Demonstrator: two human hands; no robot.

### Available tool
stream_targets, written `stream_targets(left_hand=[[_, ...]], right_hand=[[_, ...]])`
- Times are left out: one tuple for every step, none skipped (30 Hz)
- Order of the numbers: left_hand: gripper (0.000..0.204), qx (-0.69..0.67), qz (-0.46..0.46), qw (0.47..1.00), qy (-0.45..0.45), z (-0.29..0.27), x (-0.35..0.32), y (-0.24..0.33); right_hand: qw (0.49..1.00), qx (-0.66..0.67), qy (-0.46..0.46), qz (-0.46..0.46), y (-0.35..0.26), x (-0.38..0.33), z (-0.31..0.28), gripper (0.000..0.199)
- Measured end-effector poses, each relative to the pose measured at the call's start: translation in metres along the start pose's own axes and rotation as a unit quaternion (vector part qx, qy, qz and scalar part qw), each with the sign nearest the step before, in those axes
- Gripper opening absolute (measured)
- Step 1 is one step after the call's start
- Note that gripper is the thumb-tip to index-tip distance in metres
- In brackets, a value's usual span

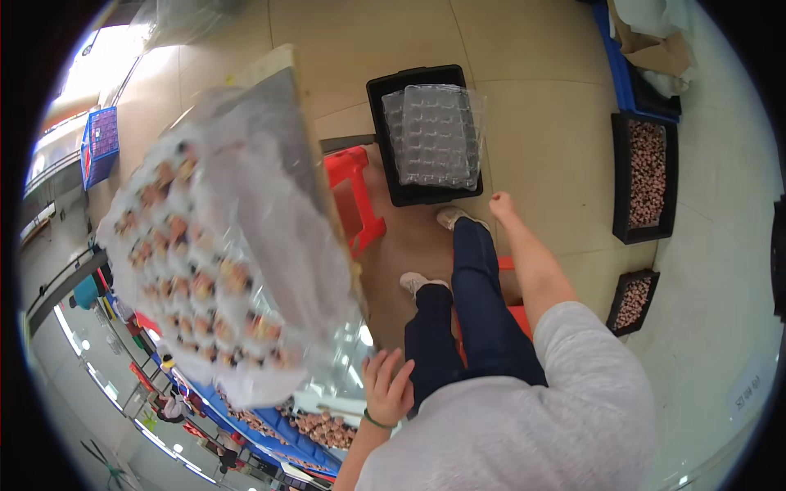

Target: Assembling and inspecting small plastic components with black pins at a factory workbench.

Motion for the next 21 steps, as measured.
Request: stream_targets(left_hand=[[0.035,0.010,-0.045,0.999,-0.008,0.014,0.003,-0.010],[0.033,0.050,-0.030,0.998,-0.018,0.028,0.001,-0.012],[0.032,0.089,-0.018,0.995,-0.028,0.038,-0.004,-0.014],[0.031,0.117,-0.009,0.993,-0.010,0.041,-0.005,-0.014],[0.031,0.142,0.000,0.990,0.008,0.042,-0.006,-0.013],[0.029,0.156,0.004,0.988,0.018,0.043,-0.003,-0.010],[0.027,0.171,0.009,0.985,0.028,0.047,-0.002,-0.010],[0.027,0.173,0.006,0.985,0.024,0.050,-0.021,-0.018],[0.025,0.218,0.076,0.972,-0.052,0.060,-0.050,-0.018],[0.024,0.260,0.141,0.947,-0.128,0.074,-0.070,-0.018],[0.024,0.263,0.134,0.946,-0.132,0.073,-0.065,-0.019],[0.020,0.293,0.157,0.929,-0.161,0.073,-0.058,-0.012],[0.016,0.322,0.181,0.910,-0.188,0.078,-0.053,-0.006],[0.011,0.304,0.149,0.925,-0.172,0.074,-0.046,-0.003],[0.011,0.308,0.141,0.925,-0.171,0.077,-0.043,0.000],[0.011,0.306,0.121,0.937,-0.118,0.072,-0.036,0.005],[0.011,0.304,0.103,0.945,-0.060,0.067,-0.025,0.012],[0.007,0.279,0.118,0.950,-0.074,0.062,0.025,0.029],[0.007,0.278,0.122,0.951,-0.059,0.061,0.036,0.033],[0.007,0.261,0.120,0.956,-0.052,0.059,0.037,0.034],[0.008,0.253,0.110,0.960,-0.047,0.056,0.034,0.034]], right_hand=[[0.999,0.035,-0.010,0.007,0.014,0.016,0.020,0.029],[0.997,0.069,-0.020,0.010,0.023,0.037,0.038,0.031],[0.997,0.071,-0.025,0.011,0.029,0.056,0.052,0.031],[0.998,0.064,-0.009,-0.002,0.031,0.072,0.063,0.032],[0.998,0.055,0.007,-0.014,0.035,0.086,0.073,0.034],[0.997,0.062,-0.019,0.027,0.047,0.106,0.088,0.052],[0.997,0.062,-0.023,0.029,0.052,0.126,0.098,0.052],[0.996,0.073,0.012,0.042,0.060,0.142,0.104,0.063],[0.994,0.083,0.047,0.055,0.066,0.154,0.108,0.075],[0.990,0.123,0.022,0.066,0.067,0.166,0.118,0.088],[0.990,0.122,0.013,0.064,0.064,0.174,0.125,0.088],[0.990,0.126,0.028,0.063,0.063,0.180,0.125,0.088],[0.988,0.131,0.045,0.061,0.061,0.186,0.124,0.088],[0.989,0.125,0.059,0.055,0.055,0.185,0.126,0.083],[0.989,0.126,0.053,0.049,0.050,0.183,0.126,0.083],[0.992,0.112,0.019,0.054,0.045,0.179,0.127,0.075],[0.994,0.098,-0.012,0.057,0.037,0.173,0.123,0.067],[0.995,0.091,-0.001,0.049,0.054,0.177,0.116,0.067],[0.996,0.076,0.057,0.001,0.067,0.188,0.110,0.058],[0.991,0.063,0.108,-0.048,0.066,0.190,0.106,0.050],[0.995,0.070,0.055,-0.048,0.052,0.182,0.115,0.050]])
Point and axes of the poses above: each hand's wrist, its own x-axis towards the middle knuckle, its own z-axis out of the palm, y = z × x, the point moved 9 cm from there along x, towards the middle knuckle, and after that the axes turned 2 degrees about -z, right-handed, at the moved point
